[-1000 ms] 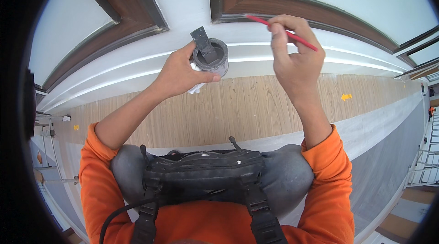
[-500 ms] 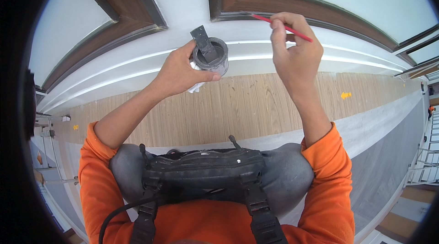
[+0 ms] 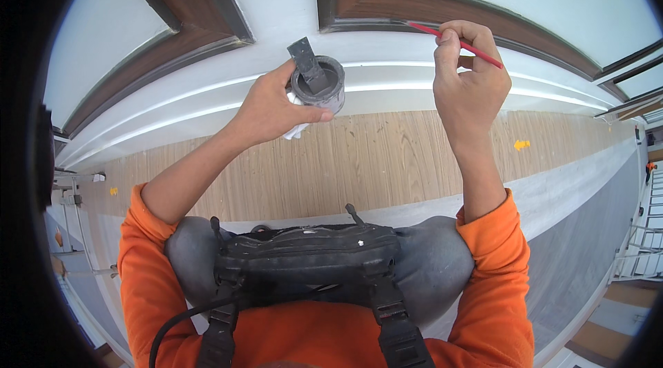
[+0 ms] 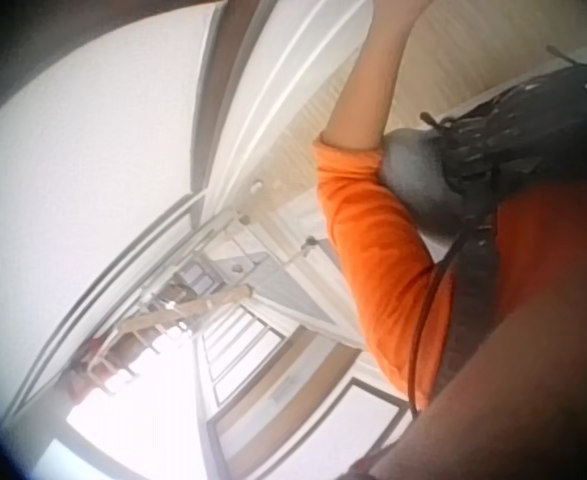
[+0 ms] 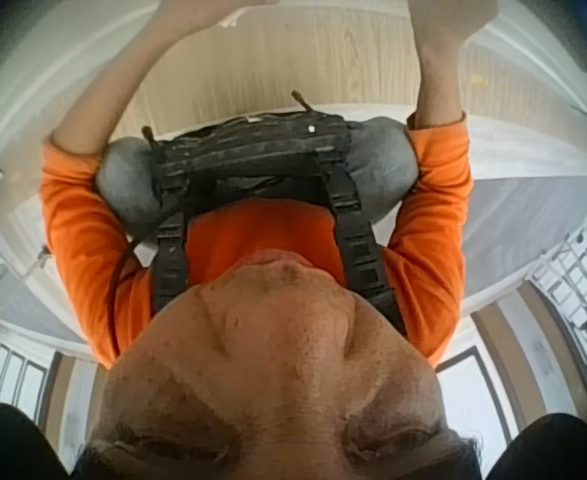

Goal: The person paints the edges of a white ceiling with dark brown trim using a small paintbrush and a paint can. They repeatedly dip the brush into the can and apply paint along the trim, occasionally wiping excess paint with a cloth.

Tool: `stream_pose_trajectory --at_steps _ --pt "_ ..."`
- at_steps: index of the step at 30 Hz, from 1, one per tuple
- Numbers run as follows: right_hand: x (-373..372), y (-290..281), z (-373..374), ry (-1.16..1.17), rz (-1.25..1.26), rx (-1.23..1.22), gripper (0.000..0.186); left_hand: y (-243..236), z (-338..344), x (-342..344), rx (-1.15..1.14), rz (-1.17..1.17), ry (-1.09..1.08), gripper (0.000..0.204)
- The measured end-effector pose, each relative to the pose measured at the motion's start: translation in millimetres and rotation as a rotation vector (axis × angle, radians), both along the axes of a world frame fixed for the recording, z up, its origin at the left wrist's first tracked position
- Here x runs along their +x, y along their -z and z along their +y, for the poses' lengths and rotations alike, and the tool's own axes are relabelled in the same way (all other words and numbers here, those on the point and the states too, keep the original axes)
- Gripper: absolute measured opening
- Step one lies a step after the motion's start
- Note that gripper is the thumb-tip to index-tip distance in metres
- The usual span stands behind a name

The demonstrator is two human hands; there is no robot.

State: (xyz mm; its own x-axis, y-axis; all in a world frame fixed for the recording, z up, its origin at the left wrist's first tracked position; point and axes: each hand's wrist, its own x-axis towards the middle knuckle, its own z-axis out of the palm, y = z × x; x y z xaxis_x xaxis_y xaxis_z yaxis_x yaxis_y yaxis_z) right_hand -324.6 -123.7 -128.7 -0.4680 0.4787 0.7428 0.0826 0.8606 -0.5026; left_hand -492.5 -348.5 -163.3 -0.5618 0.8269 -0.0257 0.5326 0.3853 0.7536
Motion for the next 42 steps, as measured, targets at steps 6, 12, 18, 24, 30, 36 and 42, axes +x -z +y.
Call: stream_pose_trajectory --at_steps 6,12,18,24,30,36,42 --pt "-1.8 5.4 4.7 0.023 0.0 0.083 0.007 0.5 0.8 1.1 0.007 -0.021 0.012 0.073" --pt "4.8 -2.9 4.8 0.115 -0.055 0.114 0.005 1.3 0.2 -0.3 0.036 -0.028 0.005 0.072" --pt "-18.5 6.5 -27.2 -0.253 -0.032 0.061 0.006 0.2 -1.2 0.8 -0.001 -0.029 0.0 0.072" --pt "-25.5 7.1 -30.6 -0.323 0.024 -0.292 0.008 -6.1 -6.2 1.6 0.005 -0.032 -0.023 0.071" --pt "-28.2 7.5 -31.9 -0.433 0.199 -0.224 0.009 -3.9 -11.0 -1.2 -0.024 -0.029 -0.027 0.072" --pt "-29.2 4.9 -28.2 -0.341 0.074 -0.179 0.011 -6.6 -6.4 -2.7 -0.003 -0.06 -0.016 0.075" --pt "-25.5 -6.2 -26.2 -0.429 0.271 -0.135 0.01 -8.5 -6.4 -1.8 -0.047 -0.066 -0.027 0.076"
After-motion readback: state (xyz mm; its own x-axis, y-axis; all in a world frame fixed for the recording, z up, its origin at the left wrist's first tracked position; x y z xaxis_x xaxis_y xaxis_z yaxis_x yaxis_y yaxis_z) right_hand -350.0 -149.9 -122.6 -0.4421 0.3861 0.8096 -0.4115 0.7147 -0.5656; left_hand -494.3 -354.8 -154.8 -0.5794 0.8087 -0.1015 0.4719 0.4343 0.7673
